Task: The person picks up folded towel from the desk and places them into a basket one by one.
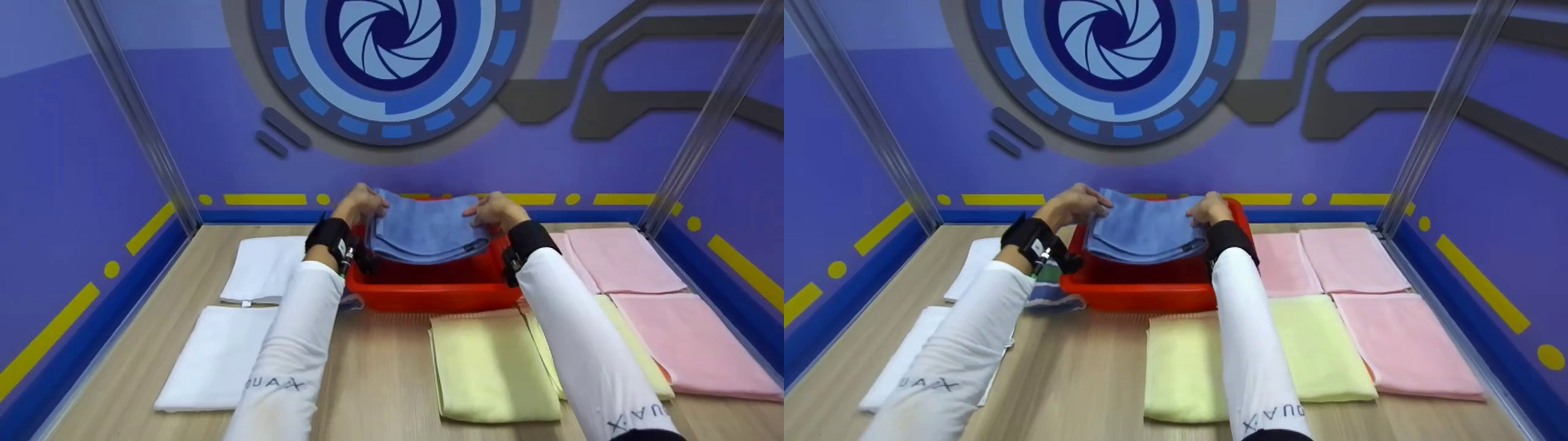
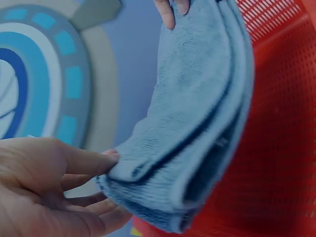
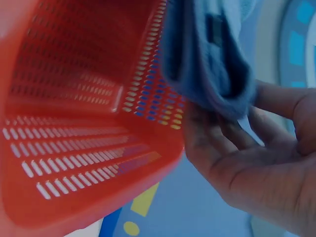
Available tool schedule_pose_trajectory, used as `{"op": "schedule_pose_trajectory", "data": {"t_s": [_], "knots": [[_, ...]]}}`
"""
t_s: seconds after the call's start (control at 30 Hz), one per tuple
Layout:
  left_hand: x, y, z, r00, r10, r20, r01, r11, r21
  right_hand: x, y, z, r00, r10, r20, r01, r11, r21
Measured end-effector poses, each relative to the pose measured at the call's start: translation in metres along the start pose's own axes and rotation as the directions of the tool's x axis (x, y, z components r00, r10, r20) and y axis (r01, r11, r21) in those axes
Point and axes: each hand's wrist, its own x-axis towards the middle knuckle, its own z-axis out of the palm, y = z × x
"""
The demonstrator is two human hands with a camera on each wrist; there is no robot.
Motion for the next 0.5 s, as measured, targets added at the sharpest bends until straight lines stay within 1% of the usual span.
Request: {"op": "schedule_pose_trajectory", "data": {"t_s": [0.1, 0.17, 0.23, 0.33, 0.43, 0.5], "knots": [[0.008, -0.011, 0.008, 1.000, -0.023, 0.021, 0.021, 0.997, 0.078, 0.004, 0.005, 0.004, 0.998, 0.010, 0.057, -0.003, 0.992, -0.126], [0.011, -0.017, 0.012, 0.999, -0.033, 0.026, 0.030, 0.991, 0.130, 0.006, 0.006, 0.007, 0.996, 0.022, 0.090, -0.007, 0.985, -0.171], [0.012, -0.020, 0.013, 0.998, -0.045, 0.038, 0.038, 0.984, 0.171, 0.006, 0.006, 0.010, 0.991, 0.029, 0.129, -0.006, 0.984, -0.177], [0.013, -0.022, 0.015, 0.995, -0.076, 0.064, 0.060, 0.973, 0.223, 0.008, 0.008, 0.014, 0.979, 0.045, 0.197, -0.016, 0.989, -0.147], [0.015, -0.023, 0.017, 0.984, -0.125, 0.130, 0.087, 0.960, 0.265, 0.013, 0.011, 0.018, 0.965, 0.078, 0.248, -0.045, 0.990, -0.137], [0.018, -0.025, 0.019, 0.974, -0.148, 0.172, 0.087, 0.944, 0.317, 0.016, 0.015, 0.021, 0.956, 0.097, 0.278, -0.059, 0.988, -0.140]]}}
